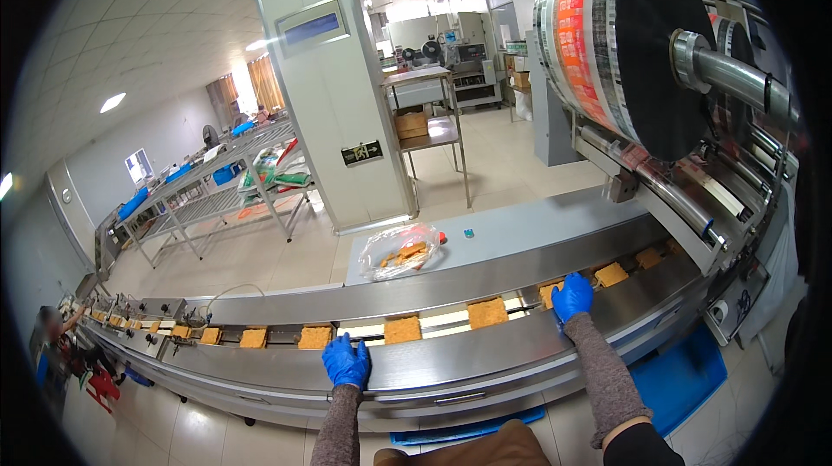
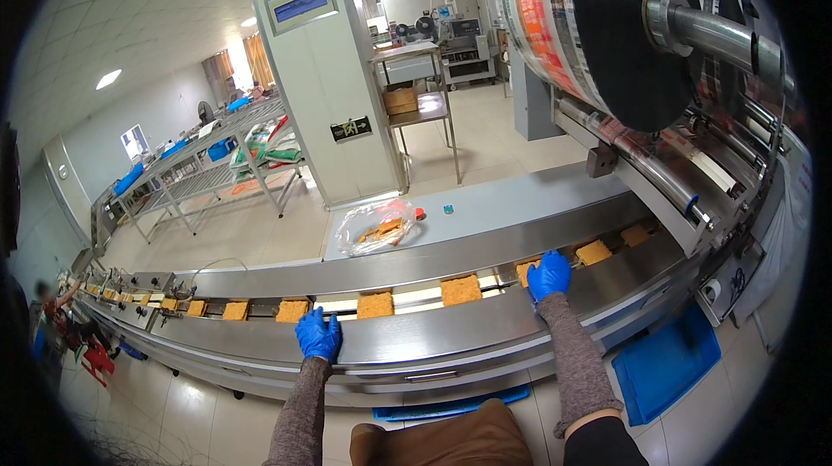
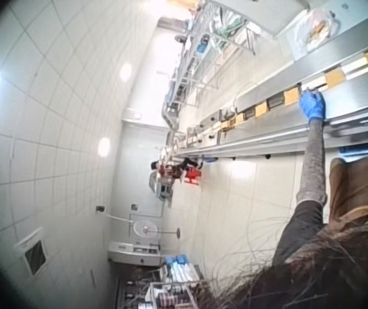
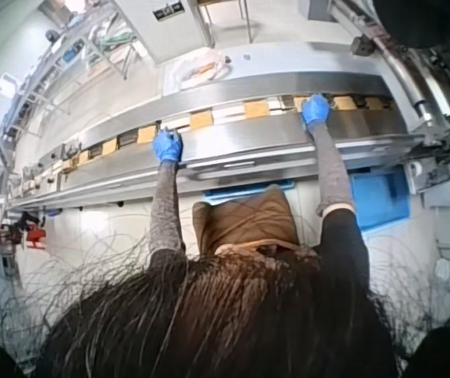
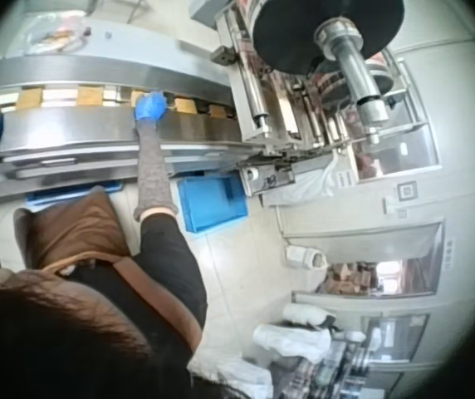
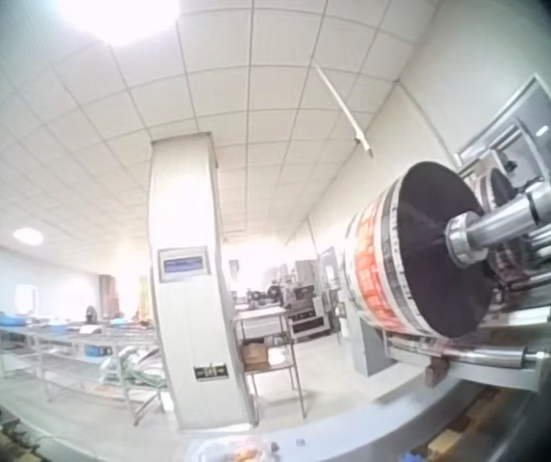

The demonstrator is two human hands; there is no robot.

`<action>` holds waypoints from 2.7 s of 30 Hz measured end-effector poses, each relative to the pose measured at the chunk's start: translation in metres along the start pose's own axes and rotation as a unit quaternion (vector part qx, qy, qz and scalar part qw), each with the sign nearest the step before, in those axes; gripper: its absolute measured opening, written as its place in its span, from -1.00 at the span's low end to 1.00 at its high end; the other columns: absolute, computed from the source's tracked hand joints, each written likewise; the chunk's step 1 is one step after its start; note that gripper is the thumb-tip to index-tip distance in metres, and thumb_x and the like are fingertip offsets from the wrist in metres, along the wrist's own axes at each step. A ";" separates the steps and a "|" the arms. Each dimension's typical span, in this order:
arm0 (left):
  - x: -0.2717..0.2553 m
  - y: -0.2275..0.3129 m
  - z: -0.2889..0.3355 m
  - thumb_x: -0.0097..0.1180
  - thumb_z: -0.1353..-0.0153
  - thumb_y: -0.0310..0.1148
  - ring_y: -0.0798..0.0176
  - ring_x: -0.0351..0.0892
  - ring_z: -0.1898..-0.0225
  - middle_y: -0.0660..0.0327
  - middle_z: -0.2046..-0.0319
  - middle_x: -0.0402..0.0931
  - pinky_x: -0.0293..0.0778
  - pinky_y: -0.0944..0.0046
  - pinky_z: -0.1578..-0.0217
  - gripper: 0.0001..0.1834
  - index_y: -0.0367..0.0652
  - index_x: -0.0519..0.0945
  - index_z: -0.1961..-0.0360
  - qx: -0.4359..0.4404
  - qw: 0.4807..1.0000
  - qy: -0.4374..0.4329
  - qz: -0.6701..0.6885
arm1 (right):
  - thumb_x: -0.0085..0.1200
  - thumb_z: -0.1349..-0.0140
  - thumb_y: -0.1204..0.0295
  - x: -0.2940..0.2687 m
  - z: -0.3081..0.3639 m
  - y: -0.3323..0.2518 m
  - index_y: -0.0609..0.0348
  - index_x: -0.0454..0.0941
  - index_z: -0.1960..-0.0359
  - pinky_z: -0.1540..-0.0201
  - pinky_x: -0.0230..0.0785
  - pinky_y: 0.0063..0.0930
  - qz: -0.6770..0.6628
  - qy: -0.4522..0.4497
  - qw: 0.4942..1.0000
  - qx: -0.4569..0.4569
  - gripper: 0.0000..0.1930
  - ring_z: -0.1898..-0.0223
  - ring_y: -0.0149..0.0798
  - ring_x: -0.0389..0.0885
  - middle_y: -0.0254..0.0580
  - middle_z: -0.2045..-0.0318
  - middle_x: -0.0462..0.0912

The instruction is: The person places small orange rectangular items onto a moving conveyor belt in a factory setting. They wear blue gloves and repeatedly position the items at regular intervals as the belt advances toward a labeling machine.

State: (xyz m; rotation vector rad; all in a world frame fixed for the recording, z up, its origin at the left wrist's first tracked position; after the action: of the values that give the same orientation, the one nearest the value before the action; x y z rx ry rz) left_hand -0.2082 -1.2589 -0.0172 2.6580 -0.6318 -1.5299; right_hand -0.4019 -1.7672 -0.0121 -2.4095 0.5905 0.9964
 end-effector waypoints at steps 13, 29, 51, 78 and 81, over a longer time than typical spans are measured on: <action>-0.001 0.005 0.002 0.20 -0.09 -0.05 -0.18 0.45 -0.02 -0.15 0.05 0.50 0.32 -0.07 -0.07 -0.40 -0.34 0.51 -0.01 0.036 0.999 0.025 0.018 | 0.10 -0.14 0.11 -0.007 0.005 -0.036 0.23 0.64 0.42 0.32 0.49 -0.07 -0.015 -0.172 0.983 0.062 -0.63 0.39 0.08 0.65 0.09 0.48 0.64; -0.039 0.114 0.041 -0.08 -0.23 0.27 -0.33 -0.17 -0.42 -0.12 -0.41 -0.08 -0.16 -0.22 -0.36 -0.16 0.12 0.09 -0.43 0.363 0.903 -0.193 0.122 | 0.18 -0.09 0.27 0.015 -0.012 0.073 0.20 0.50 -0.02 0.07 0.46 -0.06 -0.004 -0.119 0.988 0.096 -0.54 0.15 0.15 0.58 0.16 0.19 0.60; 0.008 0.254 0.058 -0.21 -0.15 0.45 -0.17 -0.16 -0.45 -0.21 -0.40 -0.09 -0.22 -0.10 -0.40 0.12 -0.40 0.07 -0.37 0.328 0.905 -0.229 0.143 | 0.06 -0.30 0.17 -0.025 0.016 0.020 0.29 0.52 -0.05 -0.06 0.42 -0.18 -0.347 0.081 0.929 0.097 -0.55 -0.03 0.09 0.56 0.14 -0.01 0.58; -0.010 0.029 -0.011 -0.15 -0.16 0.37 -0.13 -0.36 -0.48 -0.18 -0.45 -0.29 -0.43 -0.17 -0.39 0.09 -0.36 -0.04 -0.41 0.029 0.971 -0.236 -0.009 | 0.17 -0.13 0.13 -0.030 0.010 -0.012 0.37 0.31 -0.17 -0.24 0.21 -0.06 -0.035 -0.066 0.993 -0.092 -0.32 -0.16 0.17 0.37 0.25 -0.14 0.39; -0.015 -0.001 -0.009 -0.15 -0.16 0.37 -0.14 -0.35 -0.48 -0.18 -0.44 -0.26 -0.42 -0.16 -0.39 0.09 -0.36 -0.03 -0.41 -0.015 0.974 -0.226 -0.016 | 0.13 -0.15 0.22 -0.039 0.009 -0.027 0.33 0.51 0.21 0.07 0.42 -0.08 -0.050 -0.069 0.989 -0.120 -0.63 0.14 0.10 0.54 0.14 0.16 0.56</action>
State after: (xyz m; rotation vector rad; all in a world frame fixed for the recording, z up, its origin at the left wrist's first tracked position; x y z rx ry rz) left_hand -0.2068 -1.2548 0.0003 2.3131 -0.5692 -2.1573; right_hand -0.4172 -1.7317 0.0177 -2.5190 0.3123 1.2405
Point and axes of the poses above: each hand's wrist, its own z-axis away from the middle knuckle, its own x-axis out of the palm, y = z × x, the point moved 3 cm from there along -z, towards the middle knuckle
